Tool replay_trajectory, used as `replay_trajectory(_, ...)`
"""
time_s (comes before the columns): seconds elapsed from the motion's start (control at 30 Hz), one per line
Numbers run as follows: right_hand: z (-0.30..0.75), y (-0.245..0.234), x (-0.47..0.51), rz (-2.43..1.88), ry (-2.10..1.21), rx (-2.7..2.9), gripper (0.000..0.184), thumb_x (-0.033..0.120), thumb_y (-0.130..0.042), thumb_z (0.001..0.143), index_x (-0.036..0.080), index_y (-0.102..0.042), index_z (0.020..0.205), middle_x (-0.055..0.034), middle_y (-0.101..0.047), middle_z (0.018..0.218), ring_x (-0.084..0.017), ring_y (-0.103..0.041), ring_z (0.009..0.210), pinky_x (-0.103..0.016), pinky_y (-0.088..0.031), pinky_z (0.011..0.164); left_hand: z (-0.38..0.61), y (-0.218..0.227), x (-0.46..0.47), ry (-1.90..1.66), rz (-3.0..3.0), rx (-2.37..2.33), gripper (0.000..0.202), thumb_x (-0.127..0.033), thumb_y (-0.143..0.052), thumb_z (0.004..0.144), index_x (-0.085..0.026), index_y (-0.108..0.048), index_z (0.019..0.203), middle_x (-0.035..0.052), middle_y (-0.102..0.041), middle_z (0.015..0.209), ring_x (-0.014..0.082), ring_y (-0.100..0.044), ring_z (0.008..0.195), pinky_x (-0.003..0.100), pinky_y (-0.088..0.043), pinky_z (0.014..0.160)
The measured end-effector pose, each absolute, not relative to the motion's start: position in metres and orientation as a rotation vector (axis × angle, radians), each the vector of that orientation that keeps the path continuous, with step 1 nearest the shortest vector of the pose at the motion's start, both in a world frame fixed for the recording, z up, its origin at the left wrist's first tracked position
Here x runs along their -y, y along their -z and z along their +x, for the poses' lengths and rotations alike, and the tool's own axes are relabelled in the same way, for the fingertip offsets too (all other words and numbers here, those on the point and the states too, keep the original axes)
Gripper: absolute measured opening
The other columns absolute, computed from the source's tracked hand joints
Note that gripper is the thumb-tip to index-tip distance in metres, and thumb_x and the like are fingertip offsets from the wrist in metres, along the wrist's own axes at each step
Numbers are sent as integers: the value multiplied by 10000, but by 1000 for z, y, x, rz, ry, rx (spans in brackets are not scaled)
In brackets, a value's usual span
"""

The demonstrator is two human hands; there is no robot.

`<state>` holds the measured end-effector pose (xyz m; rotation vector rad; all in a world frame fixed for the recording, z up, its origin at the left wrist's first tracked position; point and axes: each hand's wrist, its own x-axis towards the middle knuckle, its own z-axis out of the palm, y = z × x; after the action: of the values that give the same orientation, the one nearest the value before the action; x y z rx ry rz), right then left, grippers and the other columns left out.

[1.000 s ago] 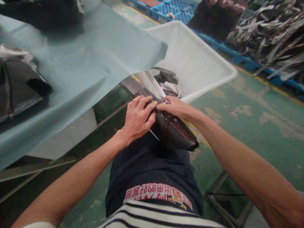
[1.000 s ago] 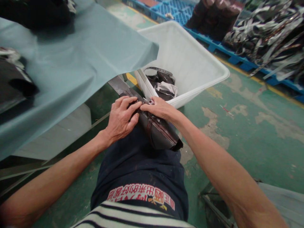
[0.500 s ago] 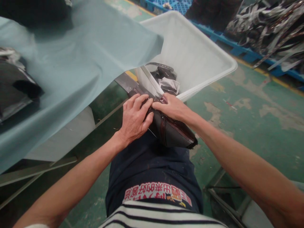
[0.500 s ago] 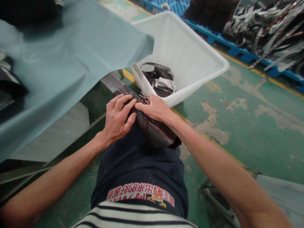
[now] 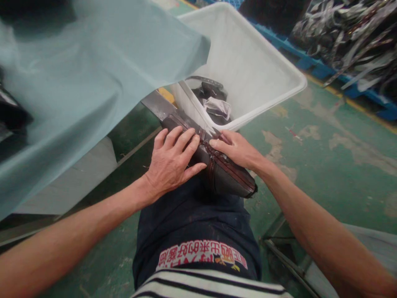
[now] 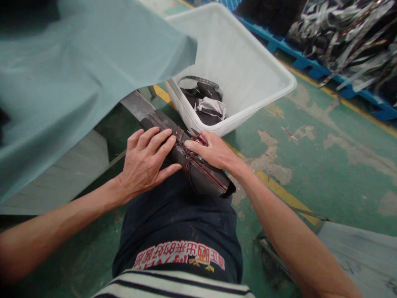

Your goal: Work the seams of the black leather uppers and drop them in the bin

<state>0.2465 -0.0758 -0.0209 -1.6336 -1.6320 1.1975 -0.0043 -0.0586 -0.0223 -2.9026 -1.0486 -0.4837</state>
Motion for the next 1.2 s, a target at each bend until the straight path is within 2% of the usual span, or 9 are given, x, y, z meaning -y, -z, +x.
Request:
replay_trajectory(0.07, 242, 19, 74, -1683, -1170, 1639, 447, 632, -611, 909, 191, -640, 980, -34, -672, 934, -200, -545, 838, -342, -431, 764, -2, 15, 56, 408, -2915, 957, 721, -698, -487, 1049, -167, -601, 1522, 197, -641, 1556, 420, -539, 1432, 587, -392, 1190)
replay_trajectory(0.2, 230, 9, 73, -1839, -1085, 1641, 269, 490, -608, 904, 224, -583, 877, 0, -595, 814, -180, -483, 767, -327, -372, 703, 4, 5, 48, 318, -2941, 870, 726, -714, -553, 1011, -144, -657, 1448, 219, -678, 1470, 426, -604, 1319, 594, -452, 1137)
replay_trajectory(0.3, 224, 4, 71, -1851, -1134, 1625, 213, 434, -564, 893, 231, -547, 830, 11, -556, 783, -171, -463, 745, -323, -348, 667, 4, 5, 48, 343, -2952, 878, 746, -713, -546, 1014, -114, -654, 1444, 240, -668, 1474, 432, -599, 1349, 584, -467, 1142)
replay_trajectory(0.4, 225, 3, 69, -1776, -1317, 1562, 246, 466, -542, 869, 226, -551, 817, 16, -547, 778, -166, -476, 743, -321, -359, 649, 0, 8, 52, 392, -3002, 887, 749, -669, -484, 1058, -96, -594, 1526, 245, -627, 1550, 423, -559, 1433, 563, -476, 1149)
replay_trajectory(0.5, 230, 6, 69, -1729, -1436, 1482, 325, 537, -570, 845, 212, -586, 842, 16, -577, 793, -163, -498, 749, -320, -381, 659, -2, 11, 56, 490, -3031, 969, 689, -603, -440, 1094, -114, -585, 1557, 215, -624, 1579, 390, -550, 1466, 545, -458, 1185)
replay_trajectory(0.67, 235, 14, 71, -1620, -1440, 1454, 378, 576, -602, 849, 199, -613, 858, 8, -605, 801, -157, -498, 740, -319, -383, 676, 13, 22, 66, 884, -2899, 1332, 460, -497, -509, 1097, -216, -744, 1375, 109, -738, 1459, 318, -613, 1403, 497, -452, 1196)
replay_trajectory(0.8, 236, 16, 72, -1636, -1423, 1452, 368, 574, -624, 862, 206, -604, 847, 24, -551, 746, -155, -465, 717, -317, -351, 652, 33, 31, 73, 1137, -2702, 1573, 339, -481, -661, 1026, -226, -792, 1207, 78, -795, 1345, 310, -630, 1352, 493, -448, 1208)
replay_trajectory(1.0, 233, 12, 73, -1675, -1227, 1545, 286, 486, -625, 925, 210, -591, 863, 23, -561, 780, -154, -443, 755, -307, -342, 686, 41, 25, 76, 1062, -2669, 1703, 259, -412, -681, 977, -247, -756, 1163, 64, -780, 1362, 322, -605, 1379, 523, -431, 1229)
replay_trajectory(1.2, 233, 4, 71, -1807, -1034, 1785, 286, 463, -551, 998, 197, -618, 915, -2, -631, 845, -159, -478, 766, -305, -331, 694, 40, 23, 82, 1031, -2708, 1692, 338, -355, -670, 921, -230, -729, 1230, 72, -751, 1415, 330, -574, 1446, 519, -418, 1266)
